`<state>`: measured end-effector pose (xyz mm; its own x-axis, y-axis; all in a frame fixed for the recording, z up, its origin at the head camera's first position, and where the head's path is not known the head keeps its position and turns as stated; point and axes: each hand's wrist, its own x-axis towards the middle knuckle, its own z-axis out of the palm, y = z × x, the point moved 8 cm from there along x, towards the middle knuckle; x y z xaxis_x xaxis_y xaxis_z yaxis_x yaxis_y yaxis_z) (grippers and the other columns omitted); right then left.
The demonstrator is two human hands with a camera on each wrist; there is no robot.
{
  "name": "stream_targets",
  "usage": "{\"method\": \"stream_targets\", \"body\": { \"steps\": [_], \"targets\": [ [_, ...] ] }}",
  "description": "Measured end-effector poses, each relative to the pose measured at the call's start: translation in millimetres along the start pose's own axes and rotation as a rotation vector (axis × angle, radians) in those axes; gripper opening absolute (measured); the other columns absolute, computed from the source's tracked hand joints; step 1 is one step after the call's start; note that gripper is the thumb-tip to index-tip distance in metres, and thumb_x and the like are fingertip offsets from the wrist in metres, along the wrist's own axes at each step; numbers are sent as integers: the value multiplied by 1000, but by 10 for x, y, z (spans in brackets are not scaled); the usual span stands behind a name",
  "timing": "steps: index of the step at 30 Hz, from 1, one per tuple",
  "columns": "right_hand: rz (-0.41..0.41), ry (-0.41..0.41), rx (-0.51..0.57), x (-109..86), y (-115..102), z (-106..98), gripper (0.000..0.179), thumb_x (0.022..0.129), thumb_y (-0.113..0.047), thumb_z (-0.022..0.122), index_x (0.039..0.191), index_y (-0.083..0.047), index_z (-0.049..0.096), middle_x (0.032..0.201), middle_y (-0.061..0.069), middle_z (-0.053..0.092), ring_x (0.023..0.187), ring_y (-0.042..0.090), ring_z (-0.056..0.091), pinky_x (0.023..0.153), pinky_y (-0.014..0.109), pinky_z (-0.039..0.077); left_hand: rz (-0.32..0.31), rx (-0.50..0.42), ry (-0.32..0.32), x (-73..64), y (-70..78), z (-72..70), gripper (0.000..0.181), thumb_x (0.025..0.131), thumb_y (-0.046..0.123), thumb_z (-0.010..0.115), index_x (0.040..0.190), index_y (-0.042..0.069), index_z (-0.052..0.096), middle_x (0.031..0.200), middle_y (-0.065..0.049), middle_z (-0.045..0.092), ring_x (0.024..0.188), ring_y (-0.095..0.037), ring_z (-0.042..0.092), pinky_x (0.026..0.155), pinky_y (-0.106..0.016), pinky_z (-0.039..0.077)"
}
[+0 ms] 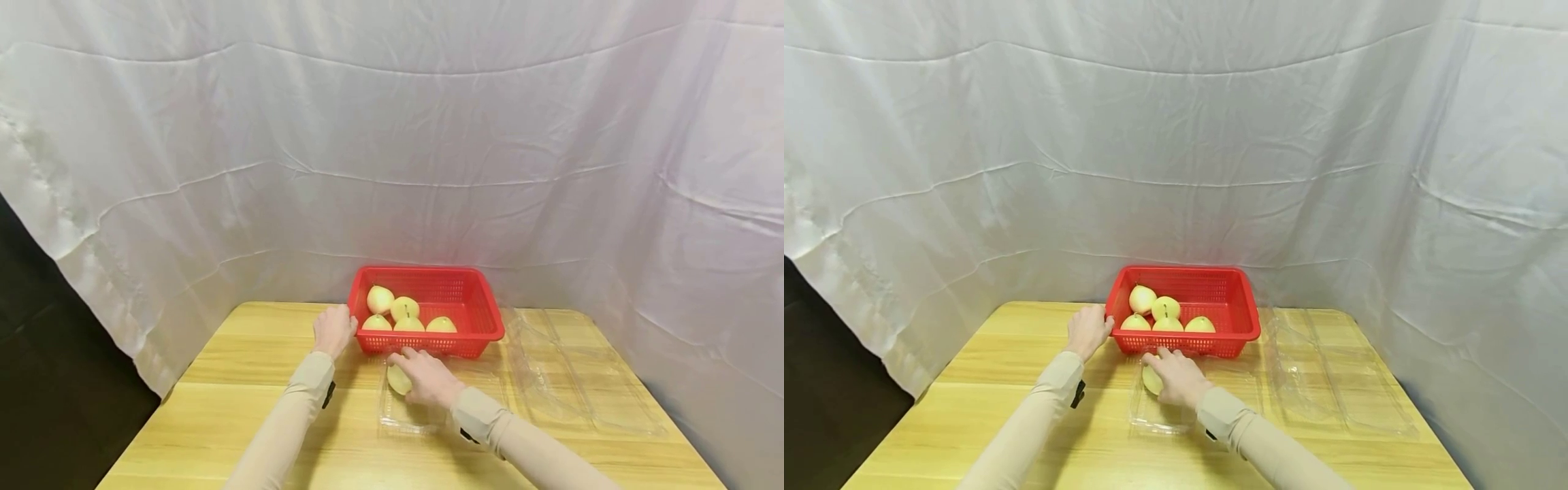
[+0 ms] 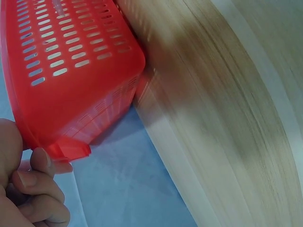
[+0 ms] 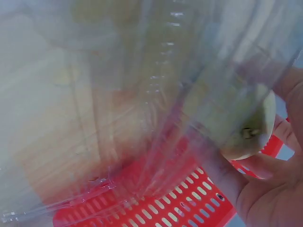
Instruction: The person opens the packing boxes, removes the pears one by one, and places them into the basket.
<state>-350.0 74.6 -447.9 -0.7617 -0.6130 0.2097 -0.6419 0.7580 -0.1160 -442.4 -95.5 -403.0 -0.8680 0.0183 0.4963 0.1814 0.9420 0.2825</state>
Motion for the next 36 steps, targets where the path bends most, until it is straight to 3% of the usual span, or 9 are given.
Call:
{"method": "stream_targets", "body": {
  "steps": [11, 27, 33, 36],
  "targets": [
    [43, -12, -1, -38, 53, -148, 63, 61, -31, 84, 119, -26, 57, 111, 4, 61, 91, 24, 59, 74, 38, 50, -12, -5, -18, 5, -1, -17, 26, 85, 16, 65, 61, 10, 56, 59, -7, 57, 55, -30, 58, 44, -41, 44],
    [163, -54, 74, -48, 311, -691, 67, 65, -40, 78, 127, -26, 56, 106, 0, 64, 90, 16, 58, 70, 36, 47, -29, -8, -33, 2, -20, 13, 26, 86, 16, 64, 62, 10, 56, 61, -9, 58, 55, -29, 58, 44, -41, 44],
    [198, -21, 73, 17, 493, -939, 65, 65, -39, 79, 126, -27, 58, 116, -2, 65, 97, 16, 59, 78, 37, 49, -35, -1, -43, 0, -32, 9, 26, 86, 17, 63, 62, 11, 57, 61, -7, 57, 55, -28, 57, 44, -40, 44],
    [218, -5, 68, 68, 617, -1034, 62, 65, -37, 79, 124, -27, 59, 115, -2, 65, 95, 16, 58, 76, 36, 48, -34, 1, -41, 0, -36, 1, 27, 86, 17, 63, 61, 11, 56, 60, -7, 56, 54, -27, 56, 44, -40, 43]
  ]
}}
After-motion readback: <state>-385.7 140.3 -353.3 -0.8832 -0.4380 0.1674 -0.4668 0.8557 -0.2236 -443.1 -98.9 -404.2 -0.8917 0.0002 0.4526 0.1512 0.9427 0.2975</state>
